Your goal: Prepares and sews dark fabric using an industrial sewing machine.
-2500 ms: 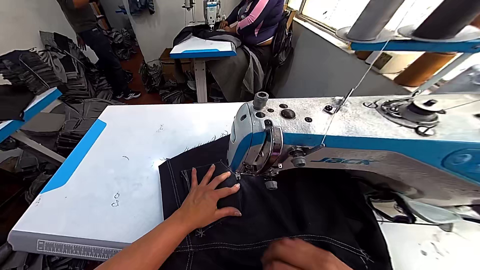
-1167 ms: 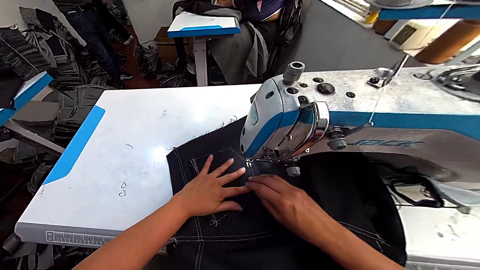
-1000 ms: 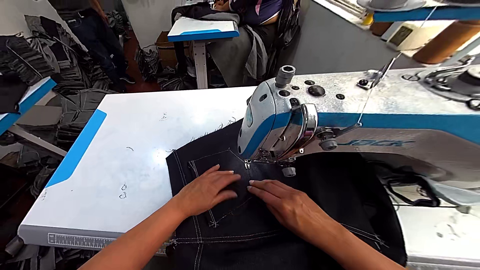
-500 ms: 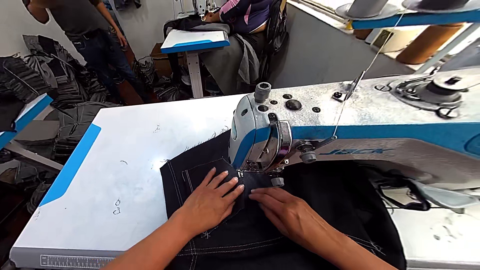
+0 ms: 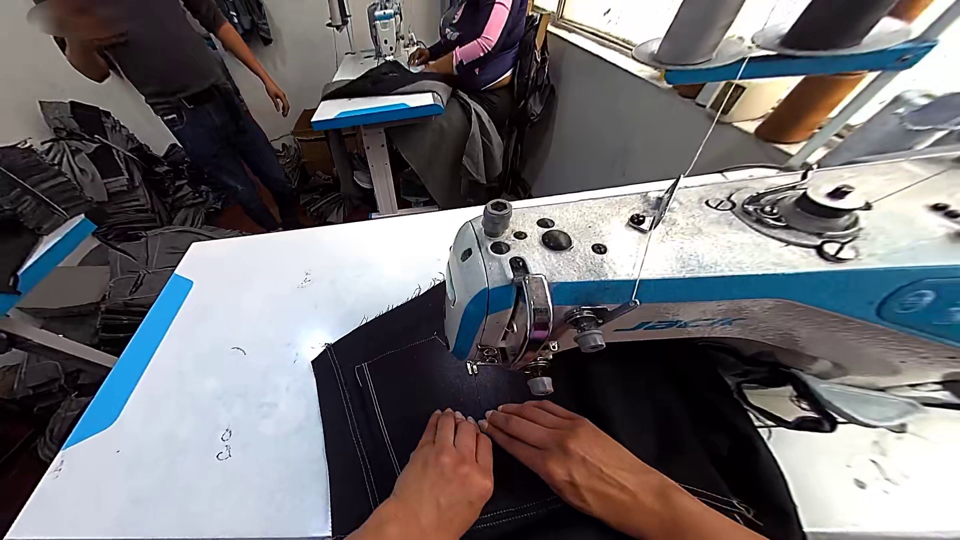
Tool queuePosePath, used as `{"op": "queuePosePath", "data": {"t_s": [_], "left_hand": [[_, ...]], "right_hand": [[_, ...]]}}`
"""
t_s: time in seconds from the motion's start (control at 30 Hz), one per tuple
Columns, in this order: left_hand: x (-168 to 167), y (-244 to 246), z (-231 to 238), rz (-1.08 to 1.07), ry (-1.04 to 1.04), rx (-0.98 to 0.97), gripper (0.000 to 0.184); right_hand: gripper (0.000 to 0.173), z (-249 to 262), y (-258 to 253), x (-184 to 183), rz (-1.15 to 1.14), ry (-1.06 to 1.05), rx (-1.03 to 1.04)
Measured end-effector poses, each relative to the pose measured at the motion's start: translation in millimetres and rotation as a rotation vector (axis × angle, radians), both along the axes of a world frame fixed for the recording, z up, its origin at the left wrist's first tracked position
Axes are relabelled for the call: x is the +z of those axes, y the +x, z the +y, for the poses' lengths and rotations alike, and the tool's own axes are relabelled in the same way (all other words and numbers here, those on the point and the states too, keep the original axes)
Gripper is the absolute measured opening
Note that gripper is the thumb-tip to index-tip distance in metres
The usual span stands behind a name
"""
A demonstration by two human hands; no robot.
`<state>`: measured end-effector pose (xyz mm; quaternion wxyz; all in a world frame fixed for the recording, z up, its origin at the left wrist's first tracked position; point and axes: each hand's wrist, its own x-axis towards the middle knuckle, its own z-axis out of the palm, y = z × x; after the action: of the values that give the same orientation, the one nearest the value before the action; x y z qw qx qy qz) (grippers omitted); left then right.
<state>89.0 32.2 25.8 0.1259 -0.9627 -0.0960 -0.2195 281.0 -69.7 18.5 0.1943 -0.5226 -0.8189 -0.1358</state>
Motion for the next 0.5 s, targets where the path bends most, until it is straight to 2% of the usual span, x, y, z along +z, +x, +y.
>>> {"op": "queuePosePath", "data": {"t_s": [0.13,0.2,0.3,0.37,0.43,0.5], "left_hand": [[-2,5,8,-0.109,-0.012,0.006,0.016],[6,8,17,-0.126,-0.175,0.069,0.019],[35,12,38,0.093,-0.593,0.19,0.033],[53,17,57,0.302,-0.822,0.222,0.04],[56,21,71,0.388,-0.947,0.22,0.042],[50,19,76,0.378,-1.011,0.206,0.043]], "right_hand": [[0.032,16,12,7,0.18,-0.074,0.036],[0.026,28,13,9,0.322,-0.172,-0.053],[0.028,43,10,20,0.548,-0.477,-0.181],[0.03,50,8,21,0.626,-0.568,-0.255],[0.031,52,6,24,0.649,-0.606,-0.292],[0.034,52,5,25,0.647,-0.649,-0.307]]}}
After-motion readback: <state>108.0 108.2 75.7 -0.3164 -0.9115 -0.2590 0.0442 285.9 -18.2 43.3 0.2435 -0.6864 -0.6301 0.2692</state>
